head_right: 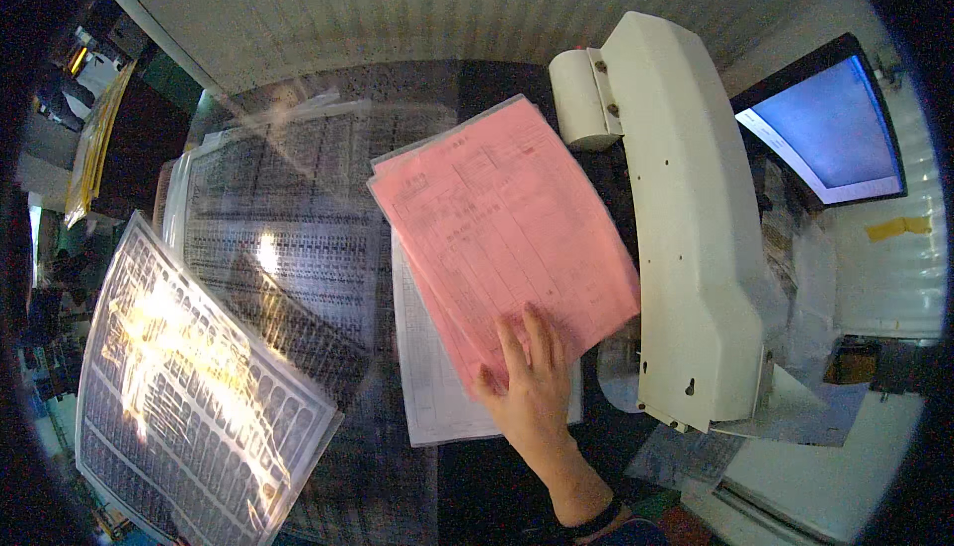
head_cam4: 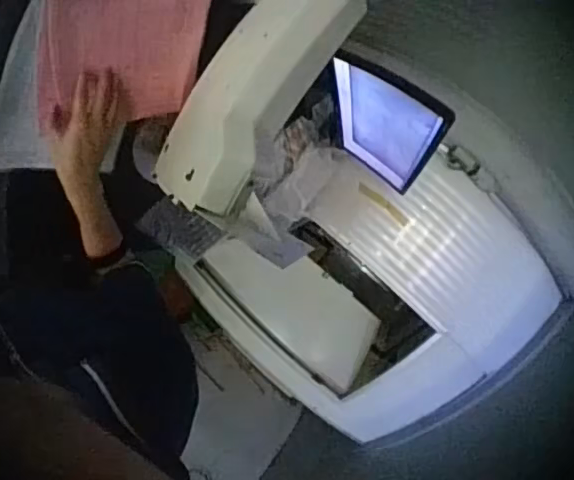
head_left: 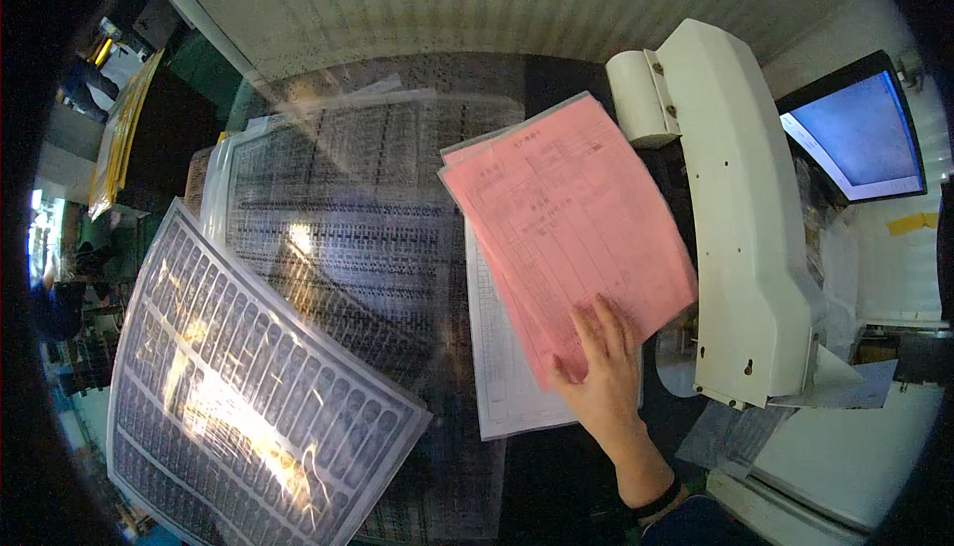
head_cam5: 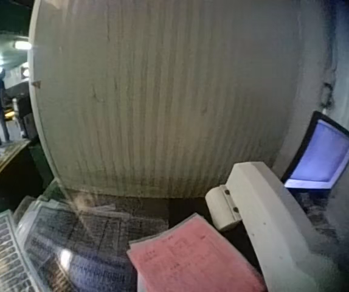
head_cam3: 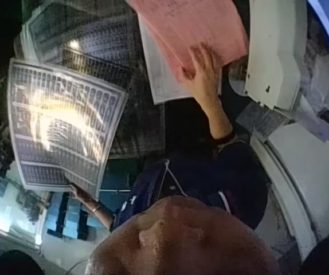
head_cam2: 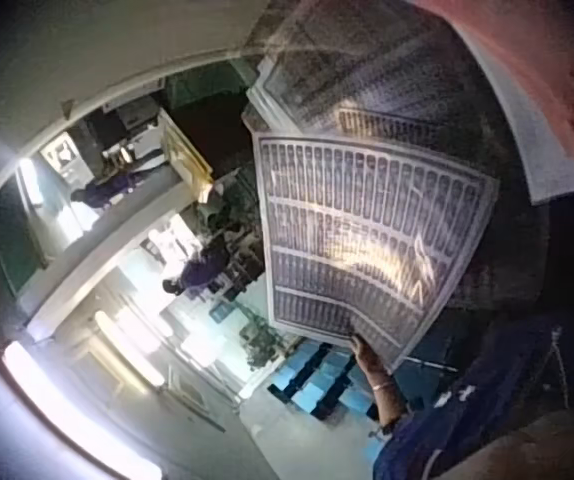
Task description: Organize and inspect large industrial patterned films and associated pink documents.
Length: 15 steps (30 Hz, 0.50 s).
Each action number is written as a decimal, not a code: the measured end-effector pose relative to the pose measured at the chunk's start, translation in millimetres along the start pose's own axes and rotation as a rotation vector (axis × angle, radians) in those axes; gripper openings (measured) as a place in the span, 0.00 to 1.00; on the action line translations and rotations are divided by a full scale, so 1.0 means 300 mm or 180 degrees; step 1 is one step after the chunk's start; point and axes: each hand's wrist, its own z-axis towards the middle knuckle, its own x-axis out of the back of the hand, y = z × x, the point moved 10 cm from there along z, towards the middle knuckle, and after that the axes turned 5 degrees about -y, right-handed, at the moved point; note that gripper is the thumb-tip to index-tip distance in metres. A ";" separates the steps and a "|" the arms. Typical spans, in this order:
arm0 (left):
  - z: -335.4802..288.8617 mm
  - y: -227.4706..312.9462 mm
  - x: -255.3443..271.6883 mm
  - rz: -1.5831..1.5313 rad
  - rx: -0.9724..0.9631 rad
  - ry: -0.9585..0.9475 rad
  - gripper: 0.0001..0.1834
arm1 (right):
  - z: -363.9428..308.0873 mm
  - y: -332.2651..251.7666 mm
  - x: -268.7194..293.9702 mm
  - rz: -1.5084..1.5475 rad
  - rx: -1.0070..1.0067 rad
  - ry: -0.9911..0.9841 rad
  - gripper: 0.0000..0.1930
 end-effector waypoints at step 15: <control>-0.019 -0.057 0.005 -0.0115 0.0078 0.0118 0.31 | -0.004 0.048 0.013 0.0794 -0.0073 0.0220 0.08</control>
